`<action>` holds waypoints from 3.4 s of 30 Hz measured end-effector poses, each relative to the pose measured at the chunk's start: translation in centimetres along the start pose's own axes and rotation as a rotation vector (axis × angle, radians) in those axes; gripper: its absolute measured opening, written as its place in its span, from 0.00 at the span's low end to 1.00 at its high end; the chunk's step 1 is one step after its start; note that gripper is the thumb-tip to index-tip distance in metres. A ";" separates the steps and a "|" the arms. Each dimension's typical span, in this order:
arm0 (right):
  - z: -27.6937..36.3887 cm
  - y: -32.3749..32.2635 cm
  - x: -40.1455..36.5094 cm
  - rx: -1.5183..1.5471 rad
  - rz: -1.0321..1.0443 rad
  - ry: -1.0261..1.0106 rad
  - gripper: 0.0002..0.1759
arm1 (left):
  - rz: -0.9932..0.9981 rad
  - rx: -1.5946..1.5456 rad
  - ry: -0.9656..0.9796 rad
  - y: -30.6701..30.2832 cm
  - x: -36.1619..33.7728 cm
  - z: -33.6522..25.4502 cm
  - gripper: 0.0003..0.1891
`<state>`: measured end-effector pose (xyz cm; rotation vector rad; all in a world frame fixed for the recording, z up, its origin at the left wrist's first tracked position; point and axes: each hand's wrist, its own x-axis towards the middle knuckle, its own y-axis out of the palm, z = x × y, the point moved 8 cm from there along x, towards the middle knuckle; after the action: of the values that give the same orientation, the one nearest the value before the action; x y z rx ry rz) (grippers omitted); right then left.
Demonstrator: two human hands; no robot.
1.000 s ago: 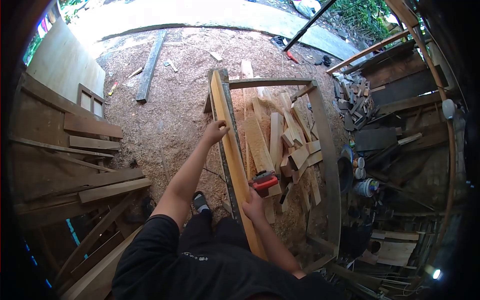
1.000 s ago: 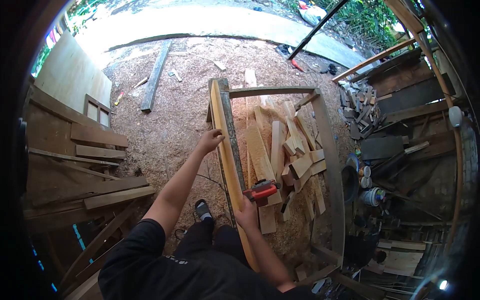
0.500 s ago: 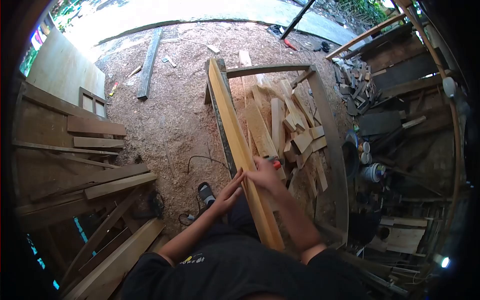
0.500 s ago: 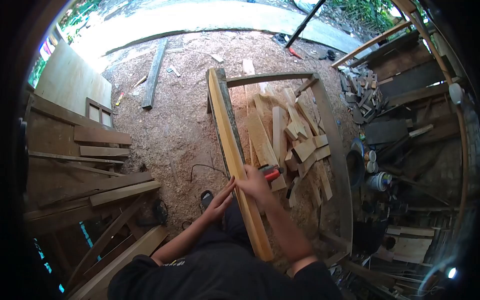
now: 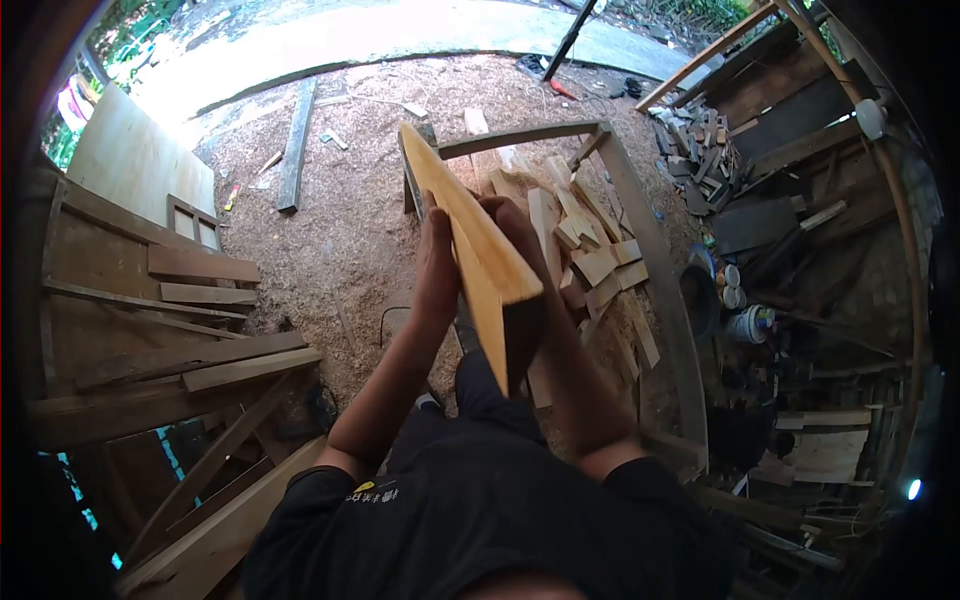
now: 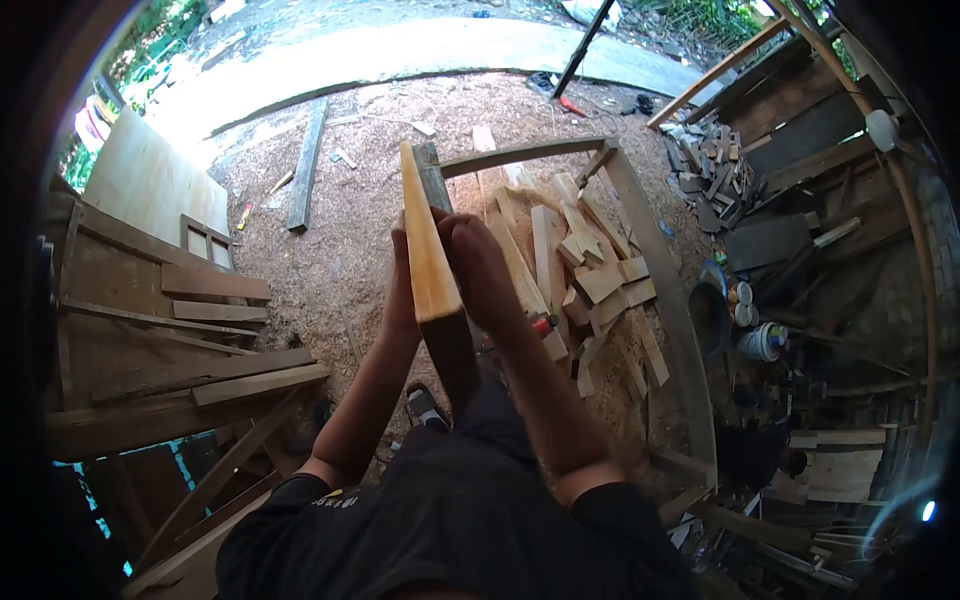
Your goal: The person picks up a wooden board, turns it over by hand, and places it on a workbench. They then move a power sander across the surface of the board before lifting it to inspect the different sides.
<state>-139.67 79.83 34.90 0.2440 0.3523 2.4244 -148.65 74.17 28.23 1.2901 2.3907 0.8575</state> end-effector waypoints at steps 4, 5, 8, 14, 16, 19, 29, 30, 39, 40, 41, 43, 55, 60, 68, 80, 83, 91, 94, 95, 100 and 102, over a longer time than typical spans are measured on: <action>2.1 2.4 -3.8 -0.005 0.036 -0.091 0.40 | -0.037 0.126 -0.022 1.9 1.1 -3.6 0.44; 2.5 2.5 -4.6 0.023 0.059 -0.124 0.48 | -0.063 0.218 -0.014 2.2 0.7 -4.0 0.42; 3.9 2.5 -4.1 0.081 0.286 -0.204 0.63 | -0.050 0.262 0.038 1.4 1.4 -2.6 0.44; 7.2 2.9 -4.4 0.144 0.123 -0.196 0.81 | -0.110 0.210 -0.006 3.4 2.5 -4.5 0.42; 9.1 3.5 -3.6 0.172 0.042 -0.172 0.80 | -0.163 0.237 -0.013 3.0 2.8 -4.5 0.42; 10.9 2.8 -2.1 0.144 0.004 -0.179 0.76 | -0.014 0.277 0.149 5.8 0.8 -8.0 0.41; 15.1 2.7 -1.3 -0.178 0.186 -0.239 0.57 | 0.068 0.382 0.161 11.3 -4.2 -14.1 0.64; 15.4 2.8 -1.3 -0.199 0.197 -0.208 0.53 | 0.078 0.294 0.175 11.3 -4.0 -13.9 0.64; 13.1 3.4 -5.9 -0.282 0.171 -0.312 0.42 | 0.131 0.446 0.222 10.0 -8.4 -12.8 0.59; 13.1 3.2 -6.5 -0.283 0.167 -0.311 0.42 | 0.124 0.453 0.218 9.8 -8.7 -12.5 0.56; 13.0 2.9 -6.8 -0.276 0.158 -0.284 0.41 | 0.139 0.458 0.252 9.5 -9.0 -12.0 0.51; 13.1 2.7 -7.7 -0.257 0.152 -0.291 0.38 | 0.131 0.459 0.265 9.6 -9.8 -11.2 0.50; 12.5 1.6 -10.8 -0.263 0.067 -0.203 0.33 | 0.088 0.503 0.261 10.2 -11.1 -9.3 0.45; 12.9 1.4 -11.2 -0.241 0.072 -0.135 0.33 | 0.098 0.487 0.267 10.3 -11.2 -8.6 0.45; 11.0 2.0 -11.8 -0.124 0.143 -0.137 0.36 | 0.121 0.505 0.323 9.3 -11.7 -8.3 0.48; 10.6 0.8 -16.0 -0.426 0.124 -0.357 0.45 | -0.008 -0.117 -0.233 4.7 -17.3 7.1 0.39; 9.8 0.7 -17.3 -0.427 0.069 -0.388 0.43 | 0.104 -0.414 -0.282 6.3 -18.1 7.3 0.31; 6.0 -2.0 -21.4 -0.378 -0.012 -0.377 0.51 | -0.047 -0.422 -0.245 4.5 -21.5 4.8 0.31; 4.6 -2.7 -23.5 -0.427 0.005 -0.226 0.49 | -0.028 -0.423 -0.234 4.0 -21.6 3.0 0.31; 4.8 -2.7 -24.2 -0.679 0.004 -0.242 0.45 | -0.029 -0.358 -0.149 4.4 -21.7 1.6 0.30; 1.4 -3.2 -27.5 -0.468 -0.115 -0.131 0.45 | -0.071 -0.022 -0.045 3.0 -23.4 1.8 0.30; 1.6 -3.3 -28.1 -0.466 -0.125 -0.146 0.46 | -0.002 0.208 0.077 3.8 -24.2 1.0 0.30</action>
<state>-115.92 64.47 33.09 0.1819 -0.2560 2.2715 -132.15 56.06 29.22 1.3508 2.5989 0.6842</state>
